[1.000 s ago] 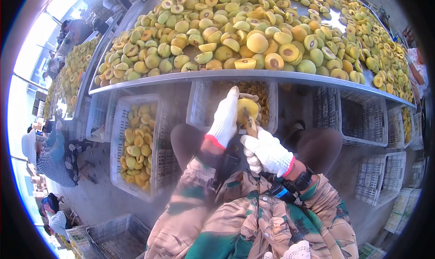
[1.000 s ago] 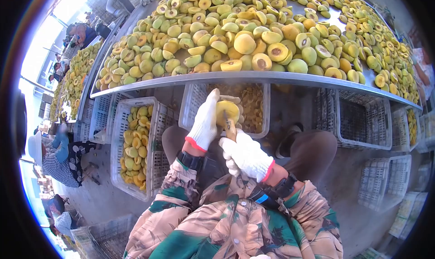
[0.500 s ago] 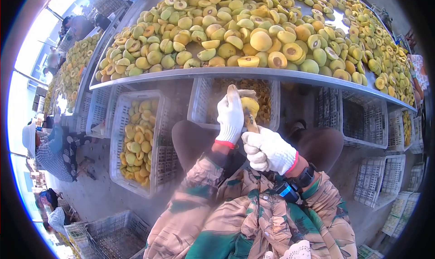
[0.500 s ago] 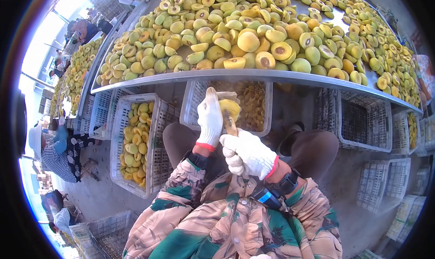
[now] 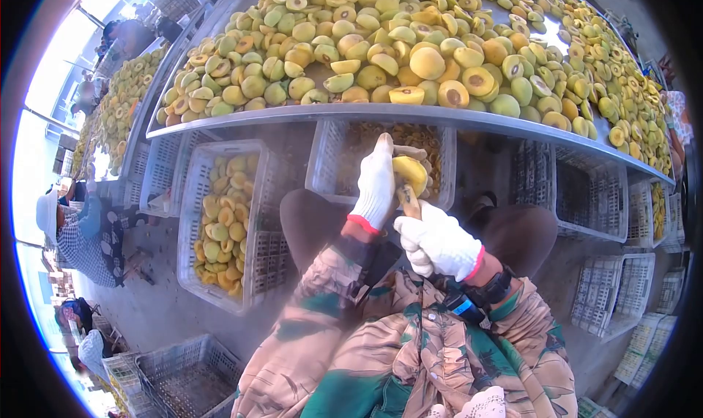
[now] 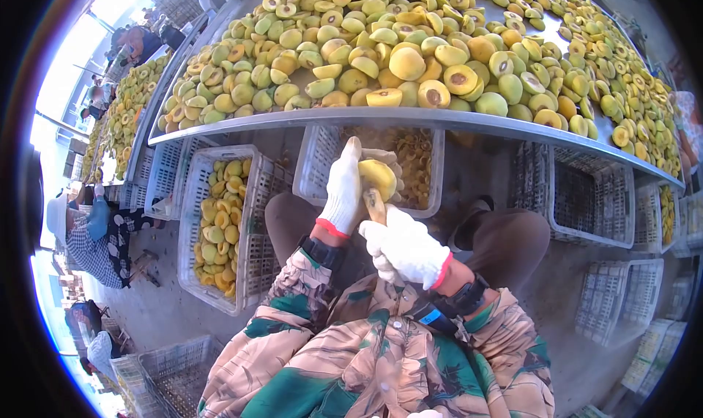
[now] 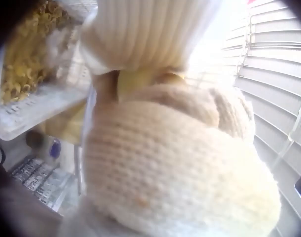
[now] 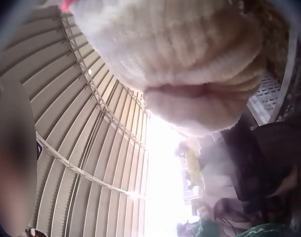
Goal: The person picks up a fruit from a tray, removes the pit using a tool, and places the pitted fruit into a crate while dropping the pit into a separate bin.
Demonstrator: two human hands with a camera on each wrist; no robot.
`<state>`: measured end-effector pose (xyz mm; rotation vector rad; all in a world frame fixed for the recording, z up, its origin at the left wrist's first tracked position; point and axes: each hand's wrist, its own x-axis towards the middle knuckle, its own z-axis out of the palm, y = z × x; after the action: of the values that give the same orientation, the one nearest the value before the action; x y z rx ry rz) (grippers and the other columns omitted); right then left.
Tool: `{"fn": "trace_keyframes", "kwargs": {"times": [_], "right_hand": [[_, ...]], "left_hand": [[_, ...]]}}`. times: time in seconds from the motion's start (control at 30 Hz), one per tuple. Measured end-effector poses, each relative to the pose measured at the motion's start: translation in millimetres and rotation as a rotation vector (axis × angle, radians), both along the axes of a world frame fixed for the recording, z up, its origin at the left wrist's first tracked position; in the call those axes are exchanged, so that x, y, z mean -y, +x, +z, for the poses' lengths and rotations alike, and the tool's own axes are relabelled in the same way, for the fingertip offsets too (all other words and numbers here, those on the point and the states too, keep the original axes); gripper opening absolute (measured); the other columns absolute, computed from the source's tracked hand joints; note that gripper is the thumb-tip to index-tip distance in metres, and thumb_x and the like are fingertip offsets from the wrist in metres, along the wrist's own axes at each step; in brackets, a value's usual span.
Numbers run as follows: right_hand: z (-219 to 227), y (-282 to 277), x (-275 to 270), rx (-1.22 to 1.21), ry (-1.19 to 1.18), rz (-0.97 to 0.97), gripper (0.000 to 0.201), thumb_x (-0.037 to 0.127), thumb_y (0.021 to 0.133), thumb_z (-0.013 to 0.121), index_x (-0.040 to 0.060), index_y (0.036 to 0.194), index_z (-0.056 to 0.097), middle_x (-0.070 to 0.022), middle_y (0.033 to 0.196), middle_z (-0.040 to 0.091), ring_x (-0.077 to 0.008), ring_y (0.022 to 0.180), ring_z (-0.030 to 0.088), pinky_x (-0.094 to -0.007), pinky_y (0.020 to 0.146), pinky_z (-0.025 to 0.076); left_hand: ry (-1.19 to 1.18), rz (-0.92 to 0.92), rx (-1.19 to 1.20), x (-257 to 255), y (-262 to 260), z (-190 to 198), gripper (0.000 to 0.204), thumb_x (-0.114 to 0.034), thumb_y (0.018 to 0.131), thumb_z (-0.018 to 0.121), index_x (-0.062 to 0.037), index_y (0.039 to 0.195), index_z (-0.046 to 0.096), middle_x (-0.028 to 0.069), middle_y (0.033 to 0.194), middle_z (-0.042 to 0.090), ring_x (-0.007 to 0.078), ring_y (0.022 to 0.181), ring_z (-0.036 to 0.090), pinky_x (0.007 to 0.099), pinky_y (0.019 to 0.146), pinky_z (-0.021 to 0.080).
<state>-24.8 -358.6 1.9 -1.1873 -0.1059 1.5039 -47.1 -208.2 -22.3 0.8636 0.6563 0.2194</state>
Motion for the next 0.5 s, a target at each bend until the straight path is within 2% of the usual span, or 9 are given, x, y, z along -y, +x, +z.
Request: {"fn": "trace_keyframes", "kwargs": {"times": [0.1,0.2,0.3,0.4,0.43,0.5], "right_hand": [[0,2,1,-0.080,0.044,0.024,0.022,0.022,0.097,0.058,0.0082,0.107,0.044,-0.0003,0.071,0.049,-0.0081,0.049,0.045,-0.0262,0.042,0.040],[1,-9,-5,0.266,-0.125,0.043,0.019,0.021,0.096,0.059,0.0093,0.104,0.046,0.0003,0.070,0.049,-0.0069,0.048,0.043,-0.0242,0.040,0.036],[5,-3,-4,-0.253,0.130,-0.002,0.010,0.017,0.097,0.055,0.0105,0.096,0.048,0.0024,0.064,0.042,-0.0050,0.041,0.035,-0.0231,0.036,0.030],[8,1,-7,-0.204,0.169,-0.011,0.009,0.016,0.096,0.055,0.0098,0.094,0.048,0.0030,0.062,0.041,-0.0050,0.040,0.035,-0.0228,0.035,0.028],[7,6,-8,-0.191,0.191,-0.021,0.010,0.017,0.096,0.056,0.0102,0.095,0.049,0.0031,0.062,0.042,-0.0056,0.040,0.036,-0.0230,0.035,0.029],[-3,22,-10,-0.166,0.243,-0.023,0.012,0.020,0.095,0.058,0.0109,0.098,0.050,0.0033,0.063,0.044,-0.0067,0.041,0.038,-0.0233,0.035,0.031]], "left_hand": [[-0.070,-0.031,0.038,0,-3,5,0.064,-0.048,0.103,0.029,0.0052,0.099,0.063,0.0185,0.080,0.067,0.0288,0.062,0.066,0.0386,0.058,0.057],[-0.136,-0.085,0.064,-1,-5,3,0.063,-0.050,0.102,0.030,0.0047,0.101,0.062,0.0189,0.082,0.066,0.0311,0.064,0.066,0.0417,0.059,0.057],[-0.319,-0.108,0.101,-3,-6,-4,0.062,-0.050,0.102,0.031,0.0046,0.105,0.060,0.0194,0.086,0.067,0.0324,0.069,0.067,0.0450,0.061,0.057],[-0.505,-0.070,0.324,-16,-1,-36,0.061,-0.051,0.102,0.031,0.0031,0.110,0.058,0.0202,0.093,0.067,0.0354,0.075,0.067,0.0483,0.066,0.057],[-0.472,0.099,0.270,-19,-2,-35,0.059,-0.050,0.103,0.030,0.0012,0.111,0.057,0.0211,0.099,0.066,0.0381,0.083,0.066,0.0504,0.074,0.056],[-0.555,0.419,0.142,-42,-2,-50,0.059,-0.051,0.103,0.030,0.0006,0.115,0.056,0.0217,0.100,0.065,0.0400,0.087,0.064,0.0519,0.080,0.054]]}}
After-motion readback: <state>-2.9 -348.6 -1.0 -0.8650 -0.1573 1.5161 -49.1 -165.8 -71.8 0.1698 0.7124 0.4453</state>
